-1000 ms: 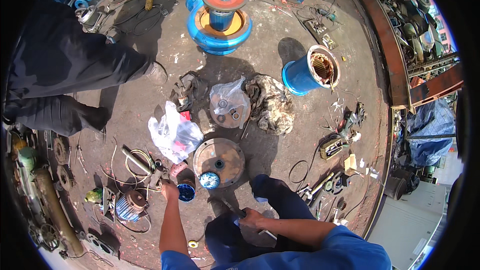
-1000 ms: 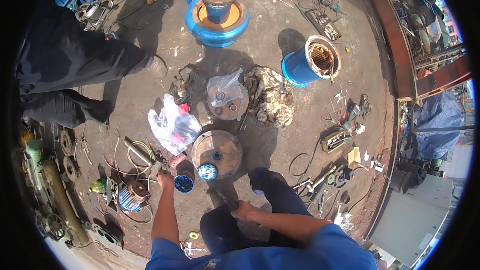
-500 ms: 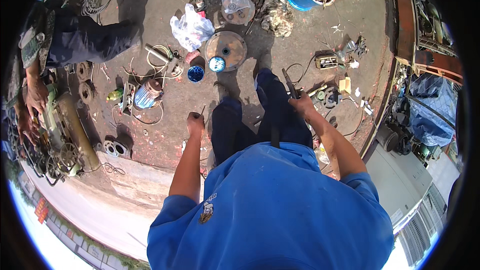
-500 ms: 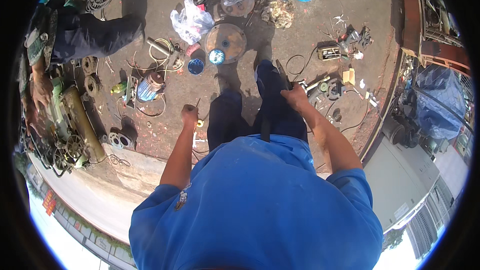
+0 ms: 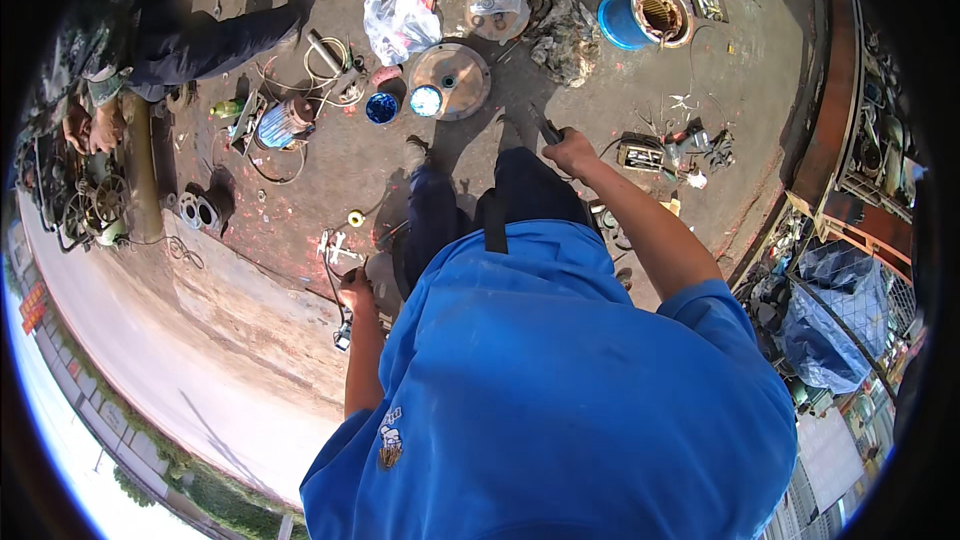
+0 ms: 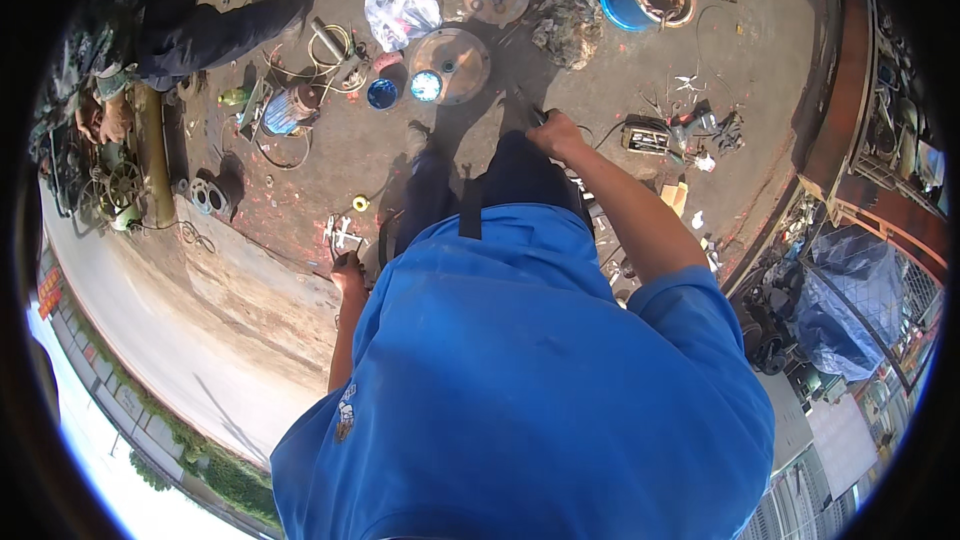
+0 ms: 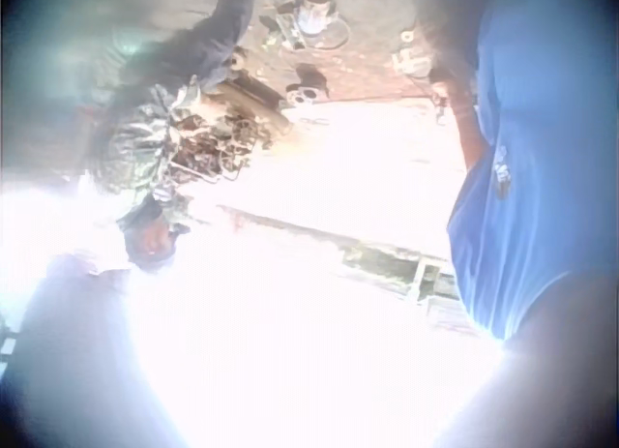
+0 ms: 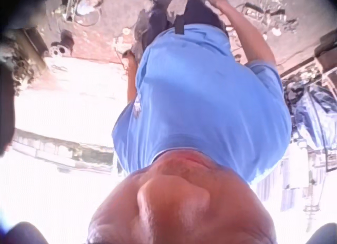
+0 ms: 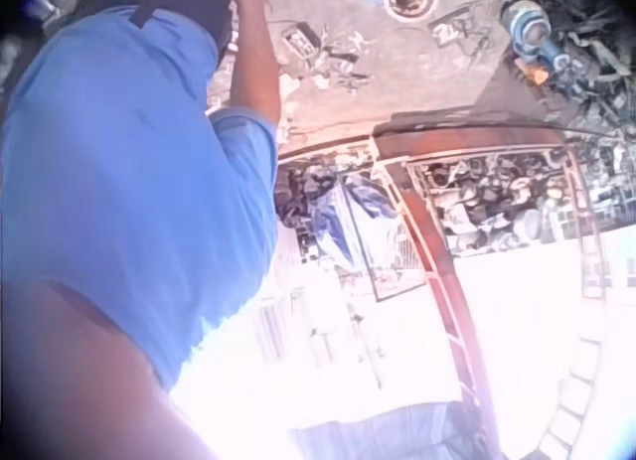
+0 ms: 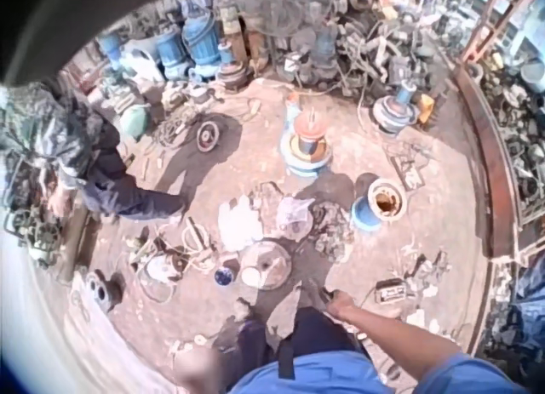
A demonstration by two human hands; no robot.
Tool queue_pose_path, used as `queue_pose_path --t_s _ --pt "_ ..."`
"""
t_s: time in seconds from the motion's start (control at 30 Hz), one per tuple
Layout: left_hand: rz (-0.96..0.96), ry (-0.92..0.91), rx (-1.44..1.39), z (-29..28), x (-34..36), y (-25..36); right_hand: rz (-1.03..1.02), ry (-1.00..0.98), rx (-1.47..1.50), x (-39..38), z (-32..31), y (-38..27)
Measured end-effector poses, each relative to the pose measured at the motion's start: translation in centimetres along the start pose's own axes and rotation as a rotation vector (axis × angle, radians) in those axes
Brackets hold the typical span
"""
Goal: The person works on a motor assembly, using a wrench to tighten bolts and a hammer to tap components. They handle the motor and various tools while standing in a cluttered workshop.
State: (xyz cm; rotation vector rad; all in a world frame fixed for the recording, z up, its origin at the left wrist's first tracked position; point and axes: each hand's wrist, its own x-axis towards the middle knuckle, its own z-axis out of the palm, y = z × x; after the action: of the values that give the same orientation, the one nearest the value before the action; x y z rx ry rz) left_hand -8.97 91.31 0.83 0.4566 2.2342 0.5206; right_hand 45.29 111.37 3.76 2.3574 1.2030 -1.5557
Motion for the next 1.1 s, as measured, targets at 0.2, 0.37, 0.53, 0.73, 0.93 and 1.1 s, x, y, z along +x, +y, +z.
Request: queue_pose_path --t_s 0.2,0.37,0.53,0.73,0.93,1.1 --pt "-0.144 0.092 -0.249 0.9 -7.7 -2.2 -0.085 0.04 -0.071 3.5 -4.1 -2.7" --pt "-0.052 0.257 -0.131 0.8 -8.4 -3.6 -0.09 0.058 0.116 5.7 -3.2 -4.3" --pt "-0.153 0.245 -0.177 -2.6 -9.9 0.6 -0.101 -0.042 0.111 2.2 0.2 -5.8" --pt "-0.177 0.239 -0.154 -1.5 -6.4 -7.1 -0.016 -0.129 -0.072 -2.0 3.2 -5.8" --pt "-0.281 0.104 -0.223 -2.8 -4.9 -7.9 0.034 -0.07 -0.108 -4.3 3.3 -3.9" --pt "-0.268 0.107 -0.242 -2.1 -1.6 -11.6 0.043 -0.046 -0.062 -7.0 4.4 -3.9"
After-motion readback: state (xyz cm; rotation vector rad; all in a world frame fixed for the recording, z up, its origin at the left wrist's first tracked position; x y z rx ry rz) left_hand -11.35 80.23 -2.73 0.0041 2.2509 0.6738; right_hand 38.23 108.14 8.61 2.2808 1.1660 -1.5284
